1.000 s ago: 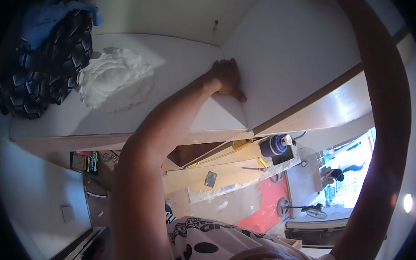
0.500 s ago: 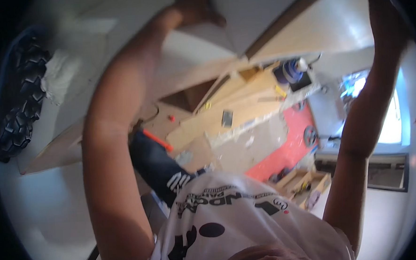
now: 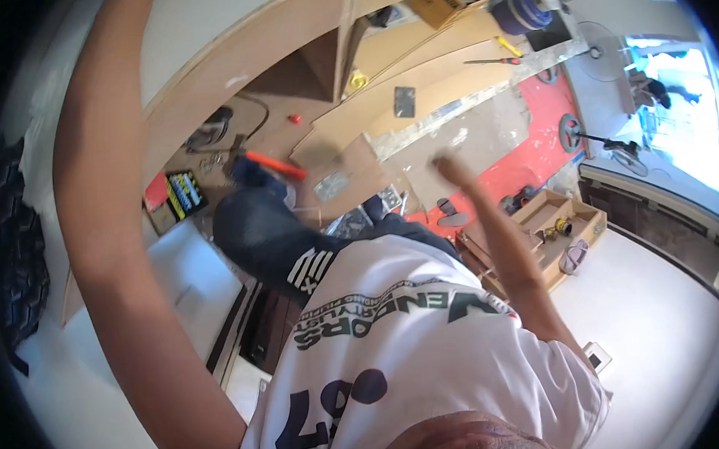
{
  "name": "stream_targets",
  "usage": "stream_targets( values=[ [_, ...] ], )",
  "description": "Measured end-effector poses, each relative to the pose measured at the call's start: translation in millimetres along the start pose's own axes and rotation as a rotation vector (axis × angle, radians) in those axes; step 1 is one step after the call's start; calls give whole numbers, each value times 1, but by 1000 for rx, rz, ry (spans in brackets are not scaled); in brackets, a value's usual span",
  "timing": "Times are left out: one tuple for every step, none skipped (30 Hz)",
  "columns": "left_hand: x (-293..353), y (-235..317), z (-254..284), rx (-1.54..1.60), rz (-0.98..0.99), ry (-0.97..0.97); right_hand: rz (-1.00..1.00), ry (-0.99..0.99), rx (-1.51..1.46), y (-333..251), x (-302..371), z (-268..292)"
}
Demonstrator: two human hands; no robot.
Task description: The person places a white board into a cabinet, then kneels on the floor and uses a hand saw to cut the board along a marked line. After cutting, the person stands and carries the cut board across the room.
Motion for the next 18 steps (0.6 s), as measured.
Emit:
stream_targets(
  values=[
    [4,-4,-1,86,-32,-18,-140,-231,33,26,29,-76],
    [7,-11,3,3,-36,30,-283,-409,75,20,60,-132],
    [11,-18,5,-75,-46,83,-372,-524,73,12,87,-167],
    [12,-22,9,-142,-67,146,-414,-545,44,6,103,-180],
    [11,-31,9,-154,-46,156,-438,-507,9,-5,108,-173],
    [9,-39,11,-165,-25,169,-440,-432,-28,-14,101,-157],
    [14,-41,24,-209,9,173,-356,-329,-78,-55,70,-129],
    [10,-61,0,-164,20,186,-362,-204,-76,-99,61,-63],
    [5,-69,-7,-60,-27,138,-268,3,-135,-134,39,-10],
    [0,-75,-14,27,-76,94,-150,204,-198,-165,17,39],
    [-7,-76,-16,16,-48,117,-27,392,-271,-201,2,88],
    [-13,-75,-17,5,-15,133,145,557,-248,-260,-3,142],
    [-12,-72,-14,-53,9,126,311,716,-235,-325,4,196],
    [-7,-71,-14,-104,41,110,362,824,-148,-383,16,237],
    [-7,-71,-16,-106,54,85,505,955,-141,-428,32,272],
    [-3,-77,-12,-117,78,63,668,1115,4,-470,50,295],
    [-3,-79,-11,-114,94,40,783,1240,74,-499,65,313],
    [-2,-77,-6,-116,104,45,894,1342,112,-524,76,328]
  ],
)
Point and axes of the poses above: each hand's wrist, its own x-axis away from the middle knuckle, its own z-axis out of the back of the hand, y = z × x, the point moved 10 cm from there along -x, towards the middle knuckle, and after that the axes turned 1 degree about x, right-handed, at the moved point
